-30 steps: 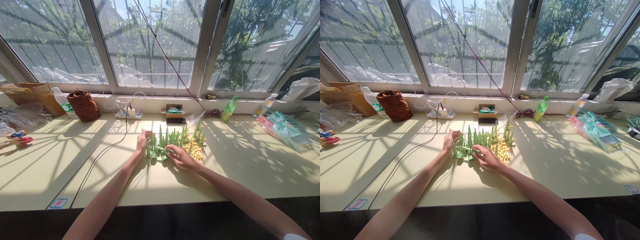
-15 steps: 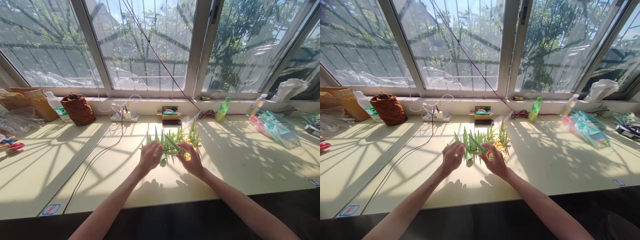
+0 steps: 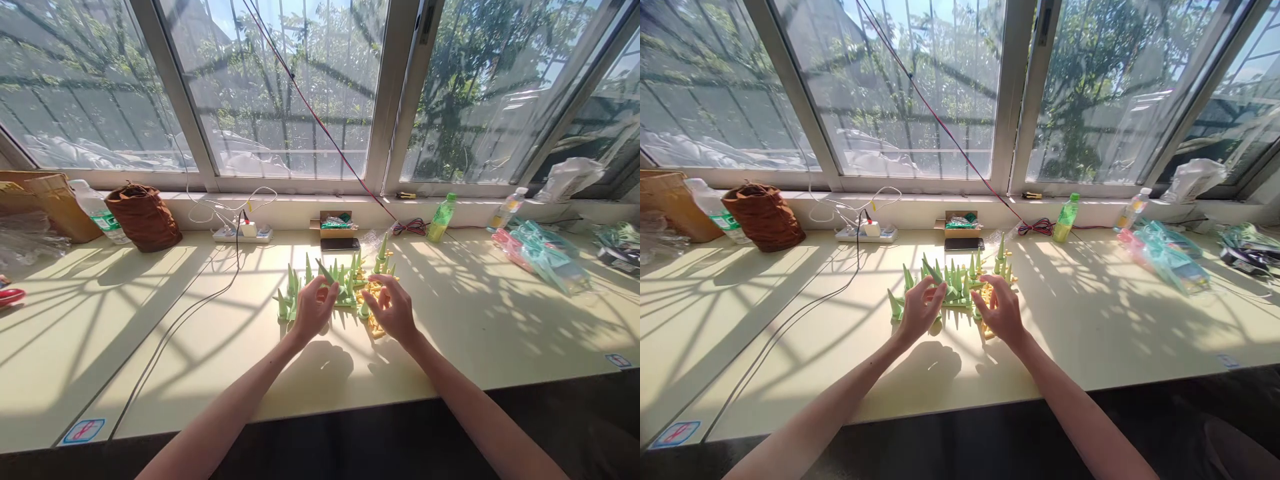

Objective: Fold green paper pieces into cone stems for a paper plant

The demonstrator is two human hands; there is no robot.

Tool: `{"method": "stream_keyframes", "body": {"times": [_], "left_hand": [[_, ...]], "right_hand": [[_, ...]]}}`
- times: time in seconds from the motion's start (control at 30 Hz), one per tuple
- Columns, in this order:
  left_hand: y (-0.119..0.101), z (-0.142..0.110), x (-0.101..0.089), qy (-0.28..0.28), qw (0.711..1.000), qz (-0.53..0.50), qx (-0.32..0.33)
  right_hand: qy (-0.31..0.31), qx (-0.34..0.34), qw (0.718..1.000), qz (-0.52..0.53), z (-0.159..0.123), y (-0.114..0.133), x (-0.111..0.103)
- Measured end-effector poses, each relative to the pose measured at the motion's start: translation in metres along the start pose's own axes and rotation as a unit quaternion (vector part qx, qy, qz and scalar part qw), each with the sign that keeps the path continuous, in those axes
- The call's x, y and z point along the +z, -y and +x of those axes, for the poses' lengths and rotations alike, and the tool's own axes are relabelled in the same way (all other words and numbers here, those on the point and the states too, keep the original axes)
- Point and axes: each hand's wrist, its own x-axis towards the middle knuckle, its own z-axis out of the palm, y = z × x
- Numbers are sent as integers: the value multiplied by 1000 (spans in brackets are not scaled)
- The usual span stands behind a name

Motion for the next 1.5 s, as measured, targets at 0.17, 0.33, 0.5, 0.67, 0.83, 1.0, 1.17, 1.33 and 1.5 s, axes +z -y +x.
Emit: {"method": "stream_keyframes", "body": {"times": [0.17, 0.33, 0.5, 0.67, 0.83, 1.0, 1.17, 1.33, 1.5], "left_hand": [[1, -3, -2, 18, 1000, 17, 1], [1, -4, 0, 30, 999, 19, 5], [3, -6, 4, 57, 998, 10, -2], [5, -8, 8, 89, 996, -2, -17], [5, -8, 9, 89, 995, -15, -37], [7, -8, 8, 86, 995, -25, -52], [6, -8, 8, 93, 992, -42, -70], [7, -8, 8, 108, 989, -53, -88], [9, -7, 5, 129, 985, -47, -101]], "right_hand": [[61, 46, 997, 16, 2, -2, 9], [-28, 73, 997, 17, 16, -2, -11], [-134, 141, 976, -102, 33, -37, -38], [-56, 164, 977, -126, 27, -72, -39], [-25, 179, 974, -134, 22, -78, -34], [-66, 173, 971, -152, 23, -73, -37], [-151, 136, 962, -183, 23, -54, -40], [83, 15, 989, -125, 34, -32, -17], [260, -36, 961, -87, 44, -31, 7]]}}
